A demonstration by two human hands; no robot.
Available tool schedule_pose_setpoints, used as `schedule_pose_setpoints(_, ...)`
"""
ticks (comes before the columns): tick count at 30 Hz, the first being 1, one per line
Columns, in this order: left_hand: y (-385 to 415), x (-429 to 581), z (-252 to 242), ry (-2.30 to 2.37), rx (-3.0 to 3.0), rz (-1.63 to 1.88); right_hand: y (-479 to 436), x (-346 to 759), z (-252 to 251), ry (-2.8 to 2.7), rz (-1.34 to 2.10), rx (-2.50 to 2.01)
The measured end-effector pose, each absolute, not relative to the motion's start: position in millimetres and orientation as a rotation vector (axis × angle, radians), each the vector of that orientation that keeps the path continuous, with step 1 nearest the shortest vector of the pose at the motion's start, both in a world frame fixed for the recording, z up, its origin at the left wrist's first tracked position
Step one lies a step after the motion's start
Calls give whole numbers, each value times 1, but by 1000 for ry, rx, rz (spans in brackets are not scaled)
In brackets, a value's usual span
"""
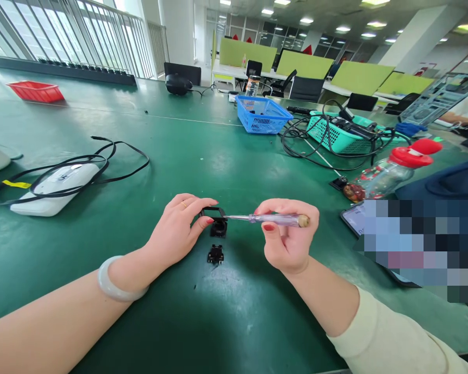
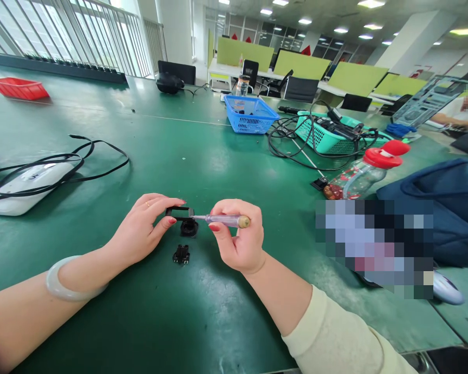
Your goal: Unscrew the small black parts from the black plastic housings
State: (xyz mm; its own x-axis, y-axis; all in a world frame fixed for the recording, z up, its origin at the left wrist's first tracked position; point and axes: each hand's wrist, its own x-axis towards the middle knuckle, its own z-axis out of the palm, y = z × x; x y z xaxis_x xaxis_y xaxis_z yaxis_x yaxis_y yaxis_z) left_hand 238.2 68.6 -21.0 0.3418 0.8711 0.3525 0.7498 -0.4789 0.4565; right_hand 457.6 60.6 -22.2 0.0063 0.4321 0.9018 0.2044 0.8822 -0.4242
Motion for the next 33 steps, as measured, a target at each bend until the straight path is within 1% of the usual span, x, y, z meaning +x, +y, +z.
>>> schedule_pose_setpoints(6,72,233,-22,1681,2410,672,67,462,-25,-1596,308,-700)
schedule_pose_setpoints(11,69,229,-19,1766,2492,531,72,462,-32,-1603,521,-839)
schedule_pose_setpoints(16,66,228,-15,1779,2446,537,73,461,-34,-1575,679,-907)
schedule_pose_setpoints(21,68,237,-22,1528,2414,617,79,461,-33,-1456,841,-919)
schedule_pose_setpoints(27,73,250,-34,1282,2445,461,82,457,-36,-1353,975,-860)
schedule_pose_setpoints(33,77,244,-35,1263,2443,539,84,459,-37,-1379,1016,-843)
